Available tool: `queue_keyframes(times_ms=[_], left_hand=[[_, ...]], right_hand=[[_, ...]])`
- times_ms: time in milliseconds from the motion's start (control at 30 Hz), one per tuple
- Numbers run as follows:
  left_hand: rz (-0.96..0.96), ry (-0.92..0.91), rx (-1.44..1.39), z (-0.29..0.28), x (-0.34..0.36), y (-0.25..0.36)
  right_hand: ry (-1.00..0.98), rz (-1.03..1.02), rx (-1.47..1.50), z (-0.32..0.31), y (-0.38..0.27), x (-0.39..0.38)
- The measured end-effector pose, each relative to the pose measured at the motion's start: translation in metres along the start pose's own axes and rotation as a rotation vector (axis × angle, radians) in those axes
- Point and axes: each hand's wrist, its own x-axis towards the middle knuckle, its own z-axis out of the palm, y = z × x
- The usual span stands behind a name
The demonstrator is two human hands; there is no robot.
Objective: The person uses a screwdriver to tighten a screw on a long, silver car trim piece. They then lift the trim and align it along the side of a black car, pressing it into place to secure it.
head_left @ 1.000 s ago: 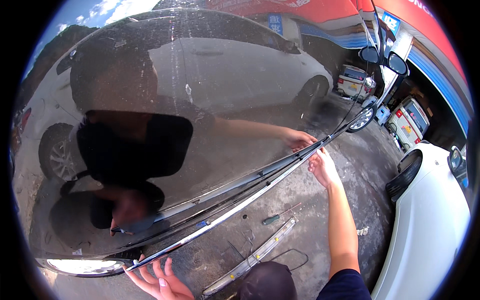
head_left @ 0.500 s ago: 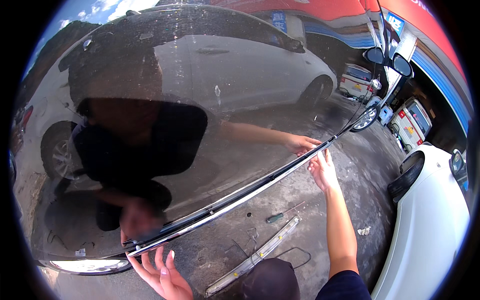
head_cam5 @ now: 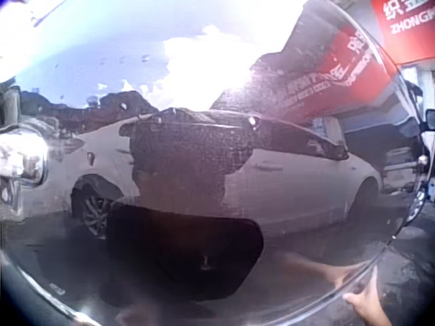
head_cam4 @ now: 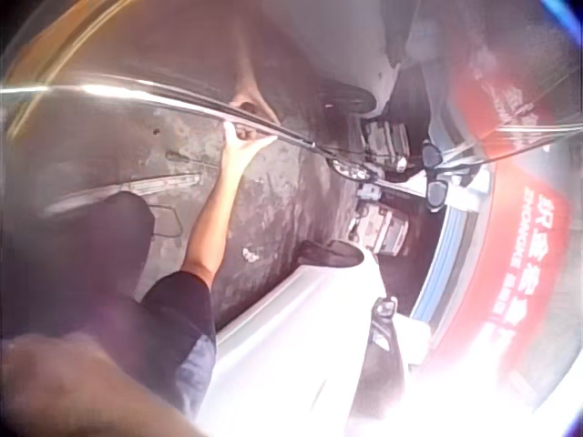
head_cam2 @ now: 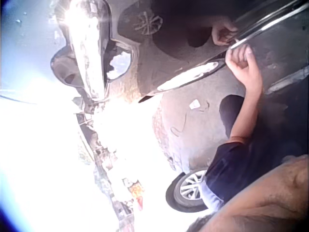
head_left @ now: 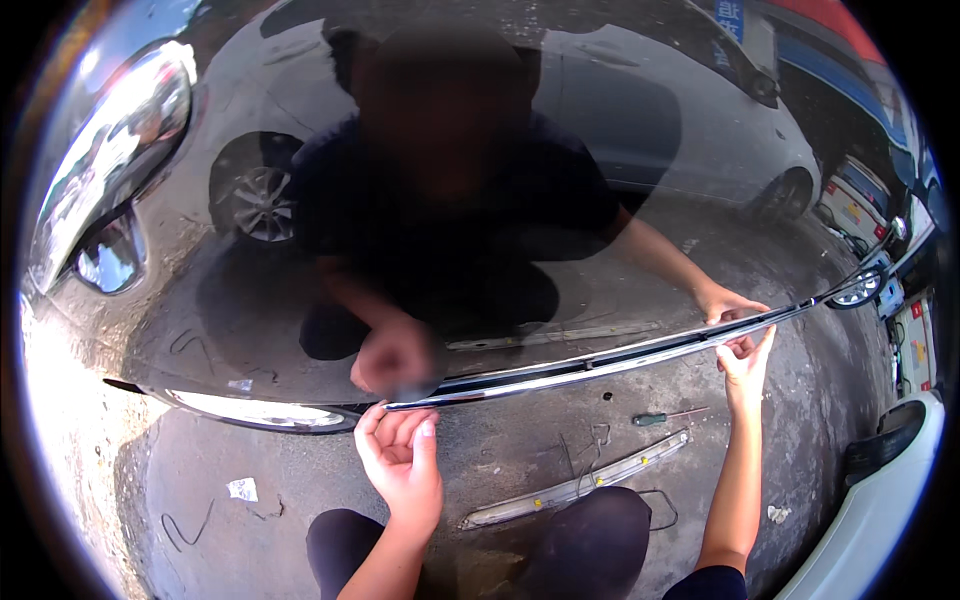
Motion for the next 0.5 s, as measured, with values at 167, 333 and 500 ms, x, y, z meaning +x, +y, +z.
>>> queue_keyframes(times_ms=[167, 333, 500], left_hand=[[-0.022, -0.046, 0.138, -0.023, 0.022, 0.002], [0.221, -0.087, 0.42, -0.034, 0.031, 0.002], [0.413, -0.113, 0.617, -0.036, 0.039, 0.008]], right_hand=[[0.026, -0.048, 0.019, 0.022, 0.01, -0.015], [0.025, -0.109, 0.016, 0.027, 0.014, -0.021], [0.024, -0.064, -0.087, 0.023, 0.012, -0.022]])
